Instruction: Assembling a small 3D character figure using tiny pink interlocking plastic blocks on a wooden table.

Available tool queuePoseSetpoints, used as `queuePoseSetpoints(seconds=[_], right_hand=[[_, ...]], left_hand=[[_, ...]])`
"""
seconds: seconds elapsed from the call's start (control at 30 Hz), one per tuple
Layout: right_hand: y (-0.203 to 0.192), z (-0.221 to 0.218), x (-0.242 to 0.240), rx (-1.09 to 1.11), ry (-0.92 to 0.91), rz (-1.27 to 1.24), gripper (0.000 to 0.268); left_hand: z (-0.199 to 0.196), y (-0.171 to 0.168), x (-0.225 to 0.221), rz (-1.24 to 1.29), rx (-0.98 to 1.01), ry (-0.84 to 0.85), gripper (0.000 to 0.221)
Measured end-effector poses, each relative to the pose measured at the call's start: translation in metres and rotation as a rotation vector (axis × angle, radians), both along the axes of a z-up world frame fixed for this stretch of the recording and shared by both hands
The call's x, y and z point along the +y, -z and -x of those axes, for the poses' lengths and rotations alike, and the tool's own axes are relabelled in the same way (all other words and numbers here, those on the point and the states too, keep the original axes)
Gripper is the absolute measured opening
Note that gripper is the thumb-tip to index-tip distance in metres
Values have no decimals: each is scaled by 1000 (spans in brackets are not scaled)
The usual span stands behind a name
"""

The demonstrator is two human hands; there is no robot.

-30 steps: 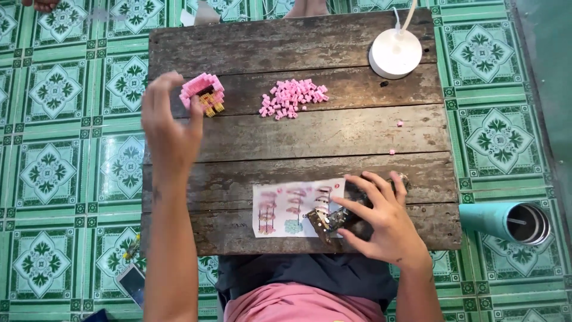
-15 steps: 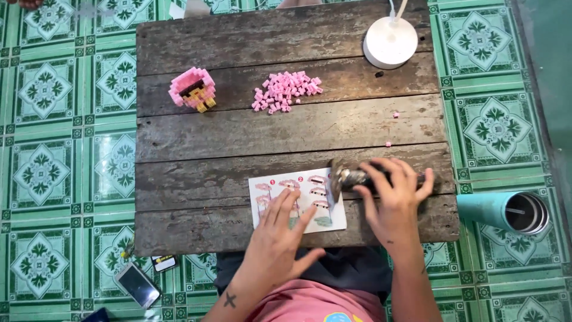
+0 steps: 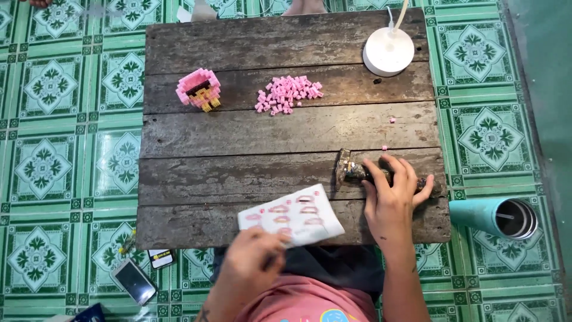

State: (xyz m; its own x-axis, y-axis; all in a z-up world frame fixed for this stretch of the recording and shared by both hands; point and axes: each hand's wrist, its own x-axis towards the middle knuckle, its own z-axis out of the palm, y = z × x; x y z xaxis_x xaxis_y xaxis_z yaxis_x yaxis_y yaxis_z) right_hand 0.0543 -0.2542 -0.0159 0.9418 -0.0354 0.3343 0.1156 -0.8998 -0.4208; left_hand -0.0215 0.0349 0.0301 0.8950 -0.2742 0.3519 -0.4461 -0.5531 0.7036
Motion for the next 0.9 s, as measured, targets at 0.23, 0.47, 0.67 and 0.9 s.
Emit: queuePoseSetpoints(seconds=[0.23,0.47,0.67,0.9], right_hand=[[-3,1,-1,-14,-33,6,51],[-2,1,-1,-6,-43,-2,53],[-5,2,1,-11,-38,-4,50],[-2,2,-2,-39,-58,-21,54]], left_hand=[[-8,11,7,244,82,-420,37],[-24,21,-2,616,386,-413,23],[-21,15,4,353,372,-330,33],[-17,12,-1,-264,161,-272,22]])
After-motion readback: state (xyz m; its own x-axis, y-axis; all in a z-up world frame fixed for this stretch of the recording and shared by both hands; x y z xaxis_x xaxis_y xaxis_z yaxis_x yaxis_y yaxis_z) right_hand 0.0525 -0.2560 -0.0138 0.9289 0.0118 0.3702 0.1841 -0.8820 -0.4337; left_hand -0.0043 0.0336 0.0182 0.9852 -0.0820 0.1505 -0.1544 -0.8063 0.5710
